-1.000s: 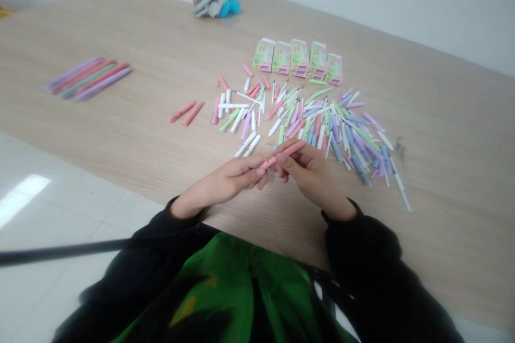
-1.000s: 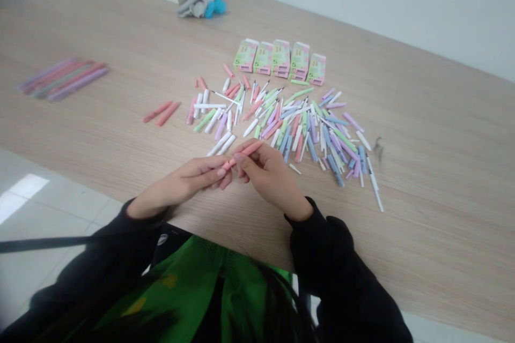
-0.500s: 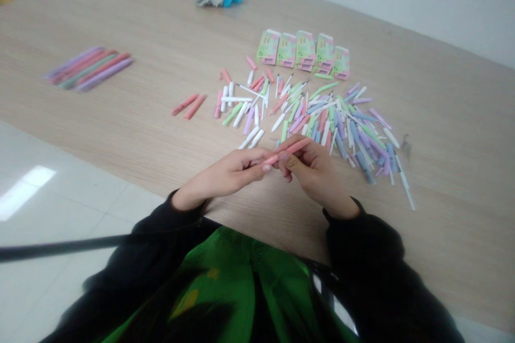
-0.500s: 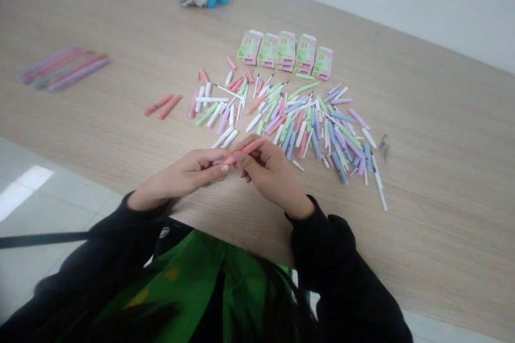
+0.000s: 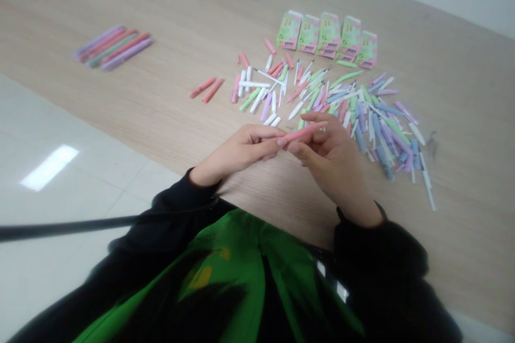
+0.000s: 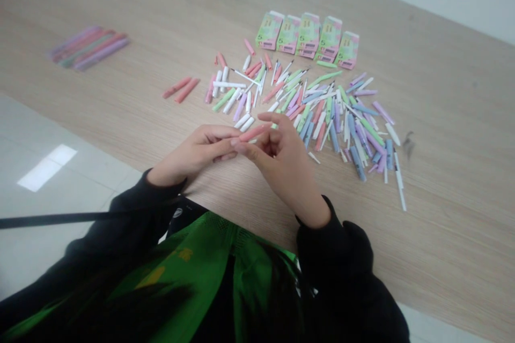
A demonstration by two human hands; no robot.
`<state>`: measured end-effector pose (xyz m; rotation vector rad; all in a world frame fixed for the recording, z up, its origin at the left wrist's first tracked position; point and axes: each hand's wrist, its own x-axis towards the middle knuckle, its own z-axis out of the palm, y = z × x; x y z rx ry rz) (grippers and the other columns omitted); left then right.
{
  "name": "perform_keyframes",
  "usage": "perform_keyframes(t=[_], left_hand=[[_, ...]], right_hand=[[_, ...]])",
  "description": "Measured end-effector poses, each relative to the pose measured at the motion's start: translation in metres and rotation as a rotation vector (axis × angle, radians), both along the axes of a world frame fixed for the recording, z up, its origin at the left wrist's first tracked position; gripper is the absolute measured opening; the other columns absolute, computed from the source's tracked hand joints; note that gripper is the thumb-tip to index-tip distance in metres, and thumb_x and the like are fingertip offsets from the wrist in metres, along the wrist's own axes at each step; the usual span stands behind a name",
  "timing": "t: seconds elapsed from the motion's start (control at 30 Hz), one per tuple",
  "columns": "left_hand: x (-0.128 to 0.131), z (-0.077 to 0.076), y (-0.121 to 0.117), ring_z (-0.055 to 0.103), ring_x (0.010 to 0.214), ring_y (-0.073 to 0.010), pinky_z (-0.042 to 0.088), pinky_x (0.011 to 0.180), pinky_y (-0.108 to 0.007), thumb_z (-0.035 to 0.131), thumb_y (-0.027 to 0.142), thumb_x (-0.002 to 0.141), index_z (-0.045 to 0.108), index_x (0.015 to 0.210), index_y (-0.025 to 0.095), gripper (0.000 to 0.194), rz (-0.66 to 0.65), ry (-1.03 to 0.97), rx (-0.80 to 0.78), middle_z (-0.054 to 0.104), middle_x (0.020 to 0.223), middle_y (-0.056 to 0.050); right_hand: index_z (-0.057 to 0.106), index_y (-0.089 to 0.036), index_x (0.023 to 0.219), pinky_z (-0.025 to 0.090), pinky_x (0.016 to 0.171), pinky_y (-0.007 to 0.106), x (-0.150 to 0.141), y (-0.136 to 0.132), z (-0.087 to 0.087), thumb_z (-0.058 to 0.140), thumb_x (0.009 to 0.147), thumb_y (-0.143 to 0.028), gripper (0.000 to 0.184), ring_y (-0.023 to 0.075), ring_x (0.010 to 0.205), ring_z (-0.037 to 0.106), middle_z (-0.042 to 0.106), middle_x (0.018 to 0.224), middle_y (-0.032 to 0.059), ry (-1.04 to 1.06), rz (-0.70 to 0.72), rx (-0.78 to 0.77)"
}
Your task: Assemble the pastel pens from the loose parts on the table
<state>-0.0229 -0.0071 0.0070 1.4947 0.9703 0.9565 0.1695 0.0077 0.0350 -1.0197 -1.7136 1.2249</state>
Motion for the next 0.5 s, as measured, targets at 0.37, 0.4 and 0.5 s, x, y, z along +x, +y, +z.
perform_keyframes(t=[0.37,0.4,0.5], left_hand=[[-0.046,-0.009,0.005,0.030,0.049,-0.0087,0.021,0.048,-0.027,0.058,0.032,0.094,0.056,0.065,0.016,0.033,0.250,-0.088,0.051,0.039,0.055,0.003],[-0.050,-0.011,0.006,0.029,0.048,-0.0085,0.020,0.047,-0.027,0.057,0.032,0.094,0.059,0.068,0.016,0.030,0.261,-0.103,0.046,0.039,0.054,0.003],[-0.054,-0.015,0.006,0.029,0.046,-0.0083,0.019,0.046,-0.027,0.056,0.032,0.094,0.061,0.070,0.017,0.029,0.271,-0.116,0.034,0.039,0.053,0.004]], right_hand=[[0.061,-0.018,0.082,0.049,0.080,0.028,-0.029,-0.113,-0.072,0.048,0.095,-0.016,0.018,0.0171,0.086,0.063,0.068,0.091,0.0048,-0.489,0.854,-0.225],[0.059,-0.019,0.082,0.049,0.082,0.028,-0.040,-0.119,-0.096,0.047,0.094,-0.013,0.018,0.0172,0.089,0.063,0.067,0.095,0.0050,-0.450,0.788,-0.239],[0.057,-0.019,0.089,0.050,0.086,0.030,-0.071,-0.128,-0.152,0.043,0.092,-0.004,0.021,0.0185,0.095,0.062,0.065,0.099,0.0063,-0.435,0.670,-0.241]])
